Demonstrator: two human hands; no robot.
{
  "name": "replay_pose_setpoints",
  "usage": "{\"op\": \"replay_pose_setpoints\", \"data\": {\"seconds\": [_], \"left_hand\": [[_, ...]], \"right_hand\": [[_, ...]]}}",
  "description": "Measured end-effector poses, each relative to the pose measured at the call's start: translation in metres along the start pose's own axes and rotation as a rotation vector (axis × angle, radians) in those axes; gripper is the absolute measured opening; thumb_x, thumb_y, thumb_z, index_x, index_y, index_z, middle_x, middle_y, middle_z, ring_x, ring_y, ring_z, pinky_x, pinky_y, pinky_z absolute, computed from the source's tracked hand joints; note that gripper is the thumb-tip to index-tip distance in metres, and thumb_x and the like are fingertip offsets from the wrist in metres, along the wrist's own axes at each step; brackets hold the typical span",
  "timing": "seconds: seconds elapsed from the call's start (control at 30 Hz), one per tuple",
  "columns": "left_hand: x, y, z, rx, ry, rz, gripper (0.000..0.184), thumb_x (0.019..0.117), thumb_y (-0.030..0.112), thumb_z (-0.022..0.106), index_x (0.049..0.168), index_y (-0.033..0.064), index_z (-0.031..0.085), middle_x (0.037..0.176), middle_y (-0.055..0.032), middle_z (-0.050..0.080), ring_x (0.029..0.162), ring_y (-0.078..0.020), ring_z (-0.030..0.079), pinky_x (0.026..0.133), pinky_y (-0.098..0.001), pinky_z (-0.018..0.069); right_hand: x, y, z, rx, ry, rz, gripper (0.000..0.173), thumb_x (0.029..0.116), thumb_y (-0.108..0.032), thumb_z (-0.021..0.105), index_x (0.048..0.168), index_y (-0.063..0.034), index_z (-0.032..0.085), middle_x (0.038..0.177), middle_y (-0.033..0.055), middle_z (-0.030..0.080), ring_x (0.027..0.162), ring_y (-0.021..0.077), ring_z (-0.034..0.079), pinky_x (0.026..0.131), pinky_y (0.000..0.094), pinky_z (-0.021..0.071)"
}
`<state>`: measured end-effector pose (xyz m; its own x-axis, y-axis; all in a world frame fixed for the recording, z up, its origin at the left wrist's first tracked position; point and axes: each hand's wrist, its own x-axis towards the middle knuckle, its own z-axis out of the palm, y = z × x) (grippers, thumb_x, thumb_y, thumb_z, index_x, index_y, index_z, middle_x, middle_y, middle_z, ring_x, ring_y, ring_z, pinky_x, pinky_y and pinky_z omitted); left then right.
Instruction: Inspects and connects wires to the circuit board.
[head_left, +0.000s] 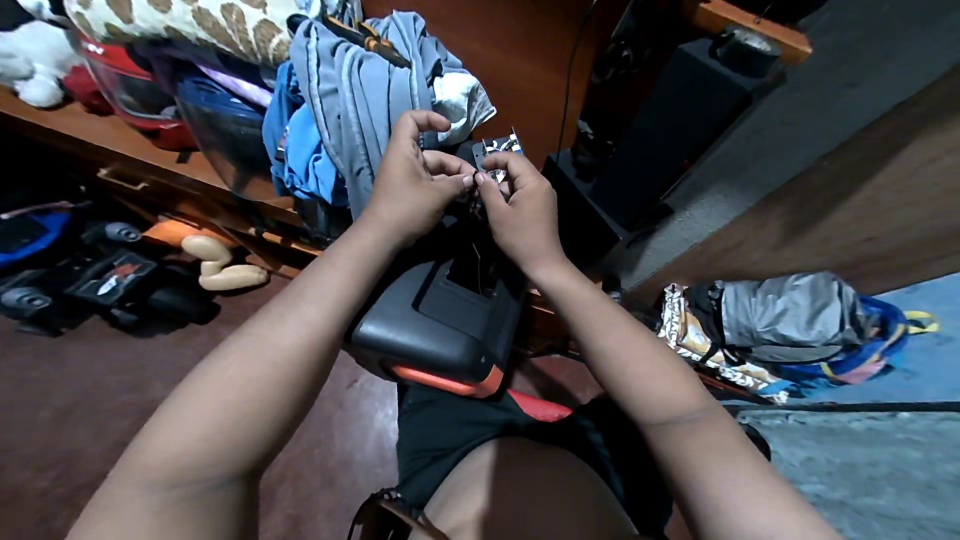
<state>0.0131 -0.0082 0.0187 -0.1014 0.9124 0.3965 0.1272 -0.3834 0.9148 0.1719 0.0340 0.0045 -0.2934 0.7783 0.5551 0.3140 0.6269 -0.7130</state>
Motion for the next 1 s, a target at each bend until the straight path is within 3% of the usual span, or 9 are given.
{"op": "replay_pose_setpoints", "data": {"seconds": [0.07, 0.2, 0.37, 0.43, 0.53, 0.63, 0.73, 1.0], "left_hand": [[-0.001, 0.0, 0.0, -0.021, -0.01, 0.002, 0.06, 0.088, -0.006, 0.071, 0.135, 0.0087, 0.036, 0.094, -0.0062, 0.074, 0.08, -0.0151, 0.075, 0.079, -0.0312, 0.0633], [-0.001, 0.0, 0.001, 0.022, -0.025, 0.018, 0.061, 0.089, 0.0, 0.075, 0.135, 0.0091, 0.036, 0.094, -0.004, 0.072, 0.077, -0.0136, 0.074, 0.076, -0.0305, 0.064], [0.002, -0.004, 0.001, 0.059, -0.035, 0.035, 0.054, 0.0919, -0.005, 0.069, 0.134, 0.0089, 0.038, 0.095, -0.0041, 0.072, 0.078, -0.0126, 0.073, 0.075, -0.029, 0.0629], [0.002, -0.005, 0.002, 0.107, -0.034, 0.081, 0.048, 0.0912, -0.004, 0.069, 0.13, 0.0068, 0.042, 0.096, -0.0044, 0.07, 0.079, -0.0112, 0.071, 0.074, -0.0284, 0.0615], [0.002, -0.009, 0.0, 0.266, -0.025, 0.199, 0.024, 0.0929, 0.001, 0.069, 0.114, 0.0013, 0.058, 0.101, -0.0056, 0.07, 0.084, -0.0083, 0.07, 0.079, -0.027, 0.061], [0.001, -0.013, -0.002, 0.412, -0.003, 0.263, 0.01, 0.0959, 0.007, 0.068, 0.104, 0.0034, 0.072, 0.105, -0.0048, 0.073, 0.088, -0.0032, 0.07, 0.083, -0.0218, 0.0598], [0.001, -0.014, -0.005, 0.522, -0.004, 0.292, 0.014, 0.0952, 0.013, 0.069, 0.105, 0.006, 0.076, 0.112, -0.0079, 0.072, 0.097, -0.006, 0.07, 0.088, -0.0232, 0.0584], [0.001, -0.007, -0.002, 0.662, -0.004, 0.2, 0.013, 0.0987, 0.017, 0.067, 0.102, 0.0097, 0.077, 0.11, -0.0061, 0.073, 0.104, -0.0097, 0.068, 0.096, -0.0303, 0.0538]], "right_hand": [[0.001, 0.0, -0.001, -0.007, -0.004, -0.021, 0.015, 0.1005, -0.015, 0.063, 0.109, -0.0072, 0.073, 0.085, 0.0022, 0.07, 0.062, 0.0097, 0.059, 0.06, 0.0298, 0.0522], [0.001, -0.001, -0.004, -0.021, -0.008, -0.018, 0.013, 0.1004, -0.014, 0.062, 0.104, -0.0064, 0.071, 0.075, 0.0016, 0.065, 0.058, 0.0092, 0.057, 0.057, 0.0289, 0.0502], [0.001, -0.005, -0.008, -0.015, -0.056, 0.023, 0.011, 0.1012, -0.014, 0.062, 0.101, -0.0067, 0.07, 0.079, 0.0005, 0.07, 0.061, 0.0078, 0.06, 0.06, 0.028, 0.0516], [0.001, -0.004, -0.008, -0.018, -0.055, 0.015, 0.011, 0.101, -0.014, 0.062, 0.101, -0.0067, 0.07, 0.08, 0.0006, 0.071, 0.063, 0.0079, 0.061, 0.061, 0.0283, 0.0525], [0.002, -0.004, -0.008, -0.035, -0.052, 0.018, 0.011, 0.1006, -0.014, 0.062, 0.102, -0.0068, 0.07, 0.075, 0.0004, 0.067, 0.059, 0.0089, 0.058, 0.059, 0.0294, 0.0508], [0.003, -0.006, -0.009, -0.054, -0.06, 0.049, 0.013, 0.1006, -0.016, 0.062, 0.103, -0.0067, 0.07, 0.07, 0.0, 0.062, 0.057, 0.01, 0.054, 0.057, 0.031, 0.0487], [0.004, -0.006, -0.009, -0.038, -0.066, 0.064, 0.013, 0.101, -0.016, 0.061, 0.103, -0.006, 0.069, 0.068, 0.0, 0.06, 0.055, 0.0094, 0.053, 0.055, 0.0296, 0.0488], [0.011, -0.009, -0.016, -0.073, -0.125, 0.052, 0.013, 0.1004, -0.017, 0.063, 0.102, -0.0072, 0.071, 0.071, -0.0005, 0.06, 0.057, 0.0088, 0.053, 0.058, 0.0291, 0.0485]]}}
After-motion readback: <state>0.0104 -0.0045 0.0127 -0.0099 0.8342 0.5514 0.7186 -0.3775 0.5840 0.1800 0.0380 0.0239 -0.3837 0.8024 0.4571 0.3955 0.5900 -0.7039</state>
